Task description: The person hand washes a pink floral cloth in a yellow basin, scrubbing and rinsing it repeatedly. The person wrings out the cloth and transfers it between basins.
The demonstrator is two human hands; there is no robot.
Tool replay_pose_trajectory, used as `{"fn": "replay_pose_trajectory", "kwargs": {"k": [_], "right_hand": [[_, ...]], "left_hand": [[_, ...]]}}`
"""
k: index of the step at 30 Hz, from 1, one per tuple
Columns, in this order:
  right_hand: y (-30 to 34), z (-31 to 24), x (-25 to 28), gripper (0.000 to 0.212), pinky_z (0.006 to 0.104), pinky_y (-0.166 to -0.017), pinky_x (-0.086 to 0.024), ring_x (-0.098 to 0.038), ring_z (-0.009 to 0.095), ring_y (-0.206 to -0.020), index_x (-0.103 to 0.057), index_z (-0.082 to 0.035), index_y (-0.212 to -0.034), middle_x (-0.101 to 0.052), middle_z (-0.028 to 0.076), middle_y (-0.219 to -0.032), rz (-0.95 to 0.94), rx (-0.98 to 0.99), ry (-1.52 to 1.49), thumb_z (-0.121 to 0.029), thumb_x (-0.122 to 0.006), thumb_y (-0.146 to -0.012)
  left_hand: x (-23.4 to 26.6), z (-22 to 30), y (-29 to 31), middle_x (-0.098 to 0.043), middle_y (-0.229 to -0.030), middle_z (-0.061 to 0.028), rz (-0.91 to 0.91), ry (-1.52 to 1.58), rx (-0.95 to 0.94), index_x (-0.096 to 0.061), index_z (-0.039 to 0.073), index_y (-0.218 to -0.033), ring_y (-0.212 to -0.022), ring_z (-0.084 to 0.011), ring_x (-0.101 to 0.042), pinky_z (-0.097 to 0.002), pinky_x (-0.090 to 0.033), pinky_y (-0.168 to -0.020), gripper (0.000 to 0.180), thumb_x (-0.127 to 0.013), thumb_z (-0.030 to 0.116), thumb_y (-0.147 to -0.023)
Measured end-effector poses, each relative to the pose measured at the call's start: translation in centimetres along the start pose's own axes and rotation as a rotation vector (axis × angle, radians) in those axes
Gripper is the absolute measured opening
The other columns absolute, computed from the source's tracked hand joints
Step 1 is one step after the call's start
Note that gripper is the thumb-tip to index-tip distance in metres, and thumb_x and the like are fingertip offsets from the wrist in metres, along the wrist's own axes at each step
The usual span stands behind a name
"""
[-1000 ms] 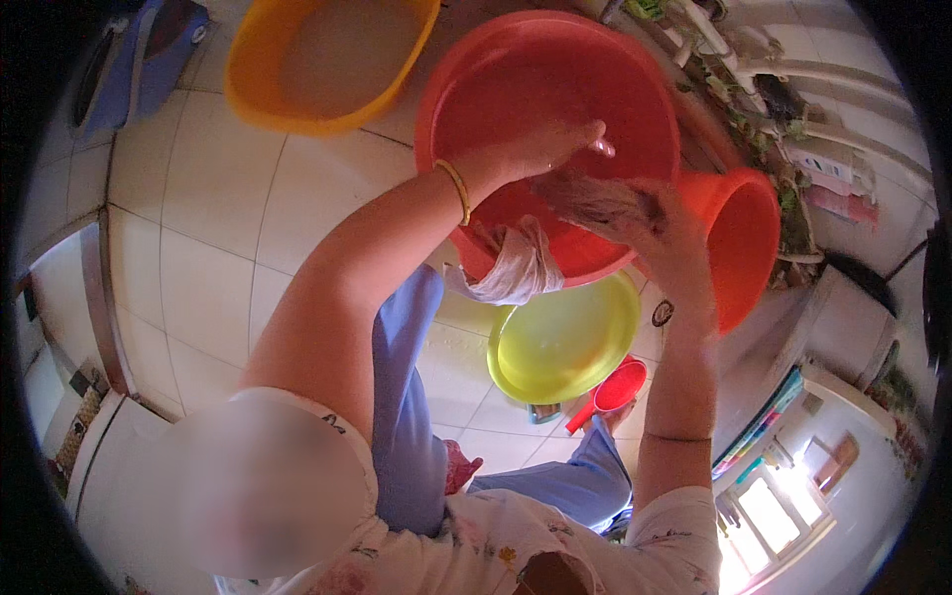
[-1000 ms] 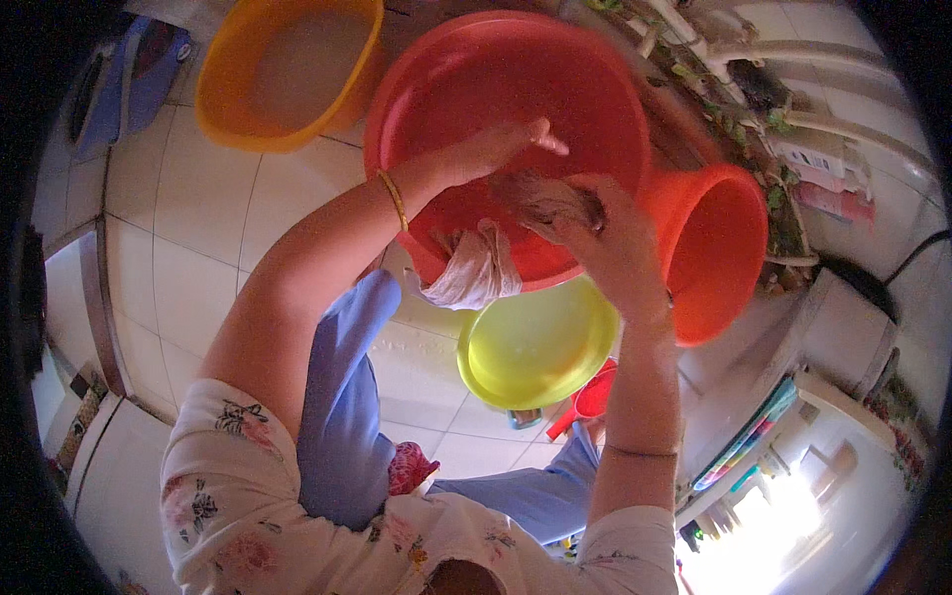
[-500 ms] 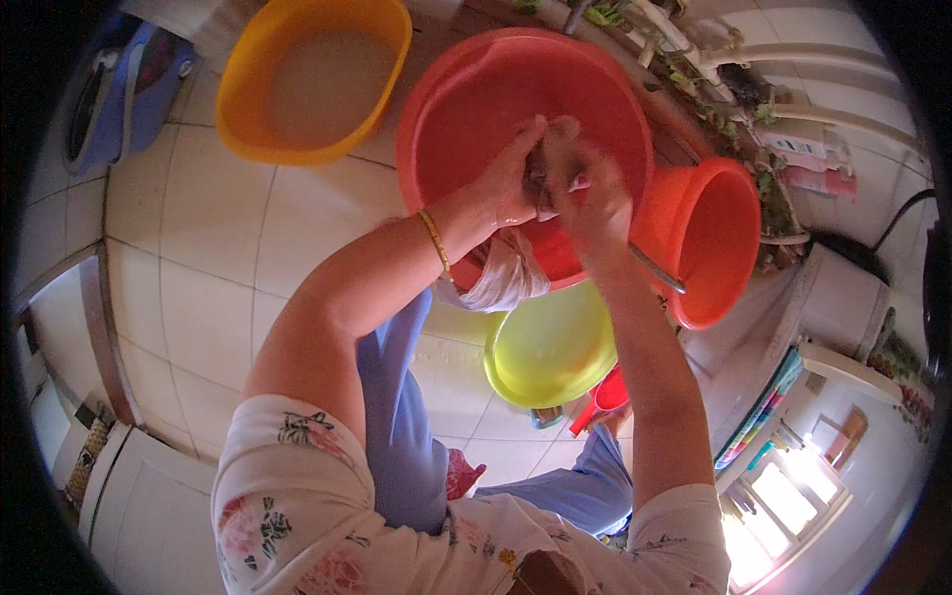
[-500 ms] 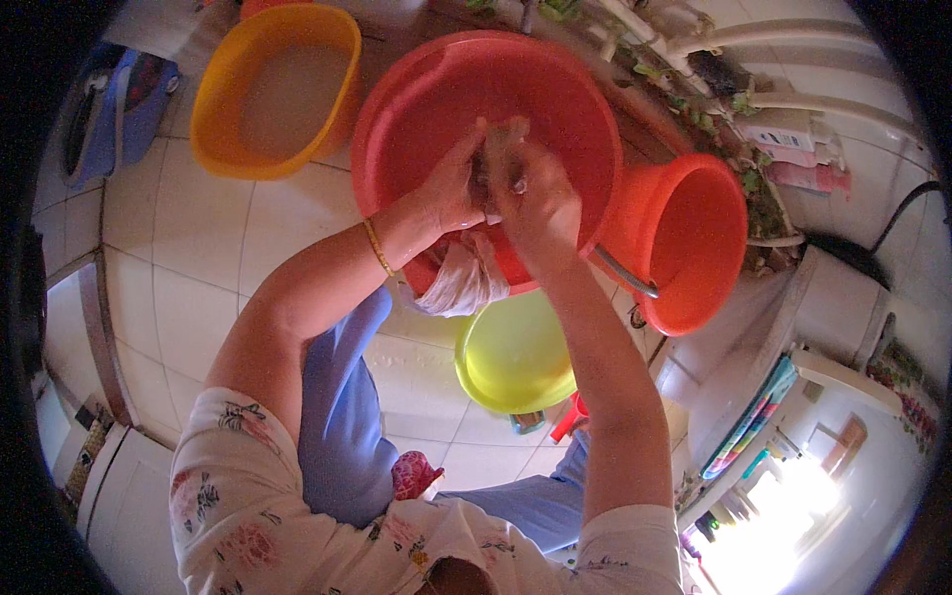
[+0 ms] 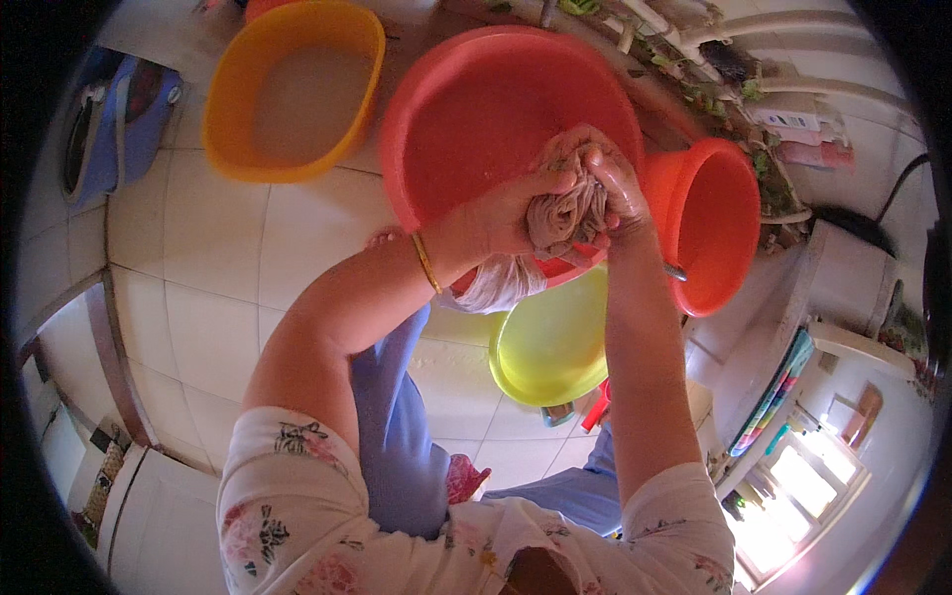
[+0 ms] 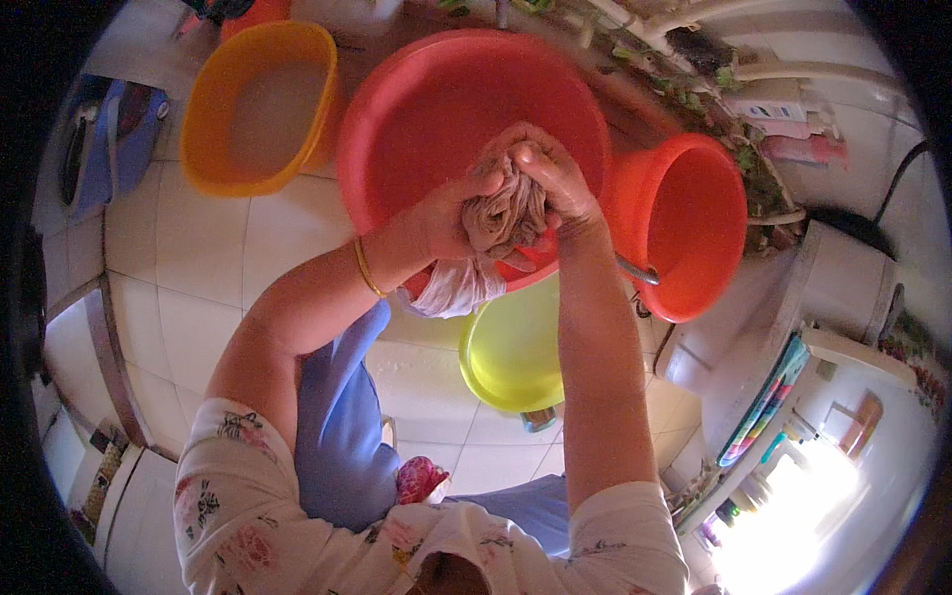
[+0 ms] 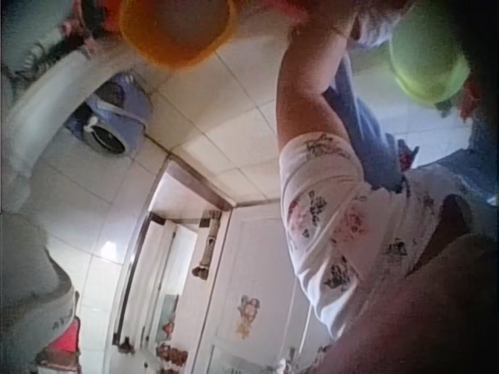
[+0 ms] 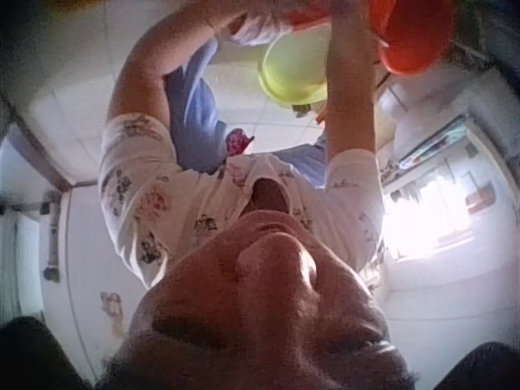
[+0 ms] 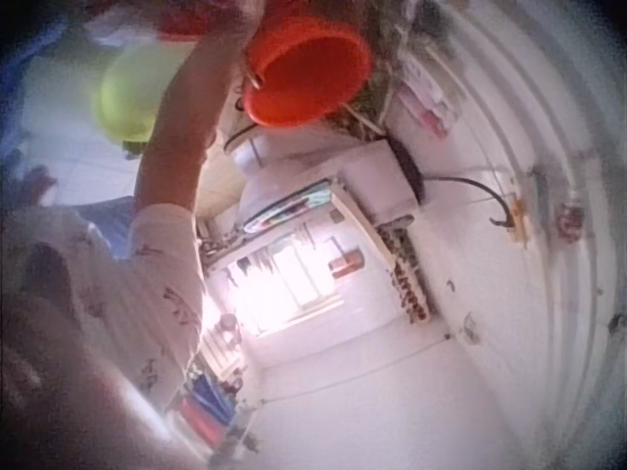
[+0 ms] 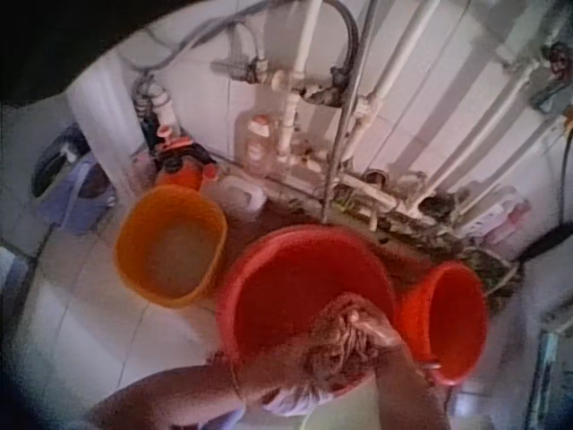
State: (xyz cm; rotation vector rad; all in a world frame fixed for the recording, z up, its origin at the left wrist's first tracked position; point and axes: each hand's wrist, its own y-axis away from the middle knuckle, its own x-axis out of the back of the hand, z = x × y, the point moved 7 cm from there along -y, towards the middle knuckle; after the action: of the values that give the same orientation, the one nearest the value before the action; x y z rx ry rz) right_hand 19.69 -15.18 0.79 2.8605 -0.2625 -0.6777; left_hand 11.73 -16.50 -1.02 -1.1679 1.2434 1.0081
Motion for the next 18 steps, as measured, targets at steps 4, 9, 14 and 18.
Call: {"fn": "replay_pose_trajectory", "kwargs": {"k": [4, 9, 14, 18], "right_hand": [[-0.7, -0.4, 0.7, 0.024, 0.0263, -0.072, -0.048, -0.058, 0.012, -0.081, -0.056, -0.003, -0.095, -0.061, 0.005, -0.091, 0.104, -0.061, 0.297, -0.020, -0.067, -0.082], [-1.1, -3.5, -2.1, 0.019, 0.0239, -0.068, -0.047, -0.056, 0.008, -0.076, -0.059, -0.003, -0.091, -0.061, 0.001, -0.083, 0.173, 0.107, 0.773, -0.014, -0.069, -0.081], [-1.5, -1.8, -0.6, 0.017, 0.0268, -0.061, -0.047, -0.057, 0.009, -0.068, -0.062, -0.004, -0.082, -0.062, 0.002, -0.071, 0.283, -0.003, 0.726, -0.019, -0.071, -0.078], [-2.2, -1.0, 0.8, 0.029, 0.0349, -0.062, -0.049, -0.064, 0.021, -0.067, -0.063, -0.005, -0.081, -0.063, 0.011, -0.069, 0.342, 0.018, 1.009, -0.034, -0.068, -0.079]], "left_hand": [[1.6, -0.4, 0.6, -0.058, -0.115, -0.0201, 0.083, -0.048, 0.134, -0.048, 0.005, -0.125, -0.101, -0.0370, -0.061, -0.0536, -0.054, -0.077, 0.061, -0.054, 0.051, -0.085], [2.7, 0.1, 1.2, -0.058, -0.117, -0.0185, 0.072, -0.080, 0.026, -0.046, 0.003, -0.126, -0.109, -0.0376, -0.057, -0.0540, -0.054, -0.079, 0.058, -0.056, 0.045, -0.087], [2.0, 0.7, 0.2, -0.060, -0.111, -0.0138, 0.181, -0.130, -0.154, -0.051, 0.006, -0.120, -0.101, -0.0286, -0.061, -0.0329, -0.056, -0.070, 0.041, -0.062, 0.029, -0.087], [4.7, 0.5, -0.3, -0.063, -0.088, -0.0067, 0.143, -0.163, -0.067, -0.057, 0.009, -0.095, -0.075, -0.0171, -0.061, -0.0258, -0.046, -0.054, 0.018, -0.063, 0.024, -0.087]]}}
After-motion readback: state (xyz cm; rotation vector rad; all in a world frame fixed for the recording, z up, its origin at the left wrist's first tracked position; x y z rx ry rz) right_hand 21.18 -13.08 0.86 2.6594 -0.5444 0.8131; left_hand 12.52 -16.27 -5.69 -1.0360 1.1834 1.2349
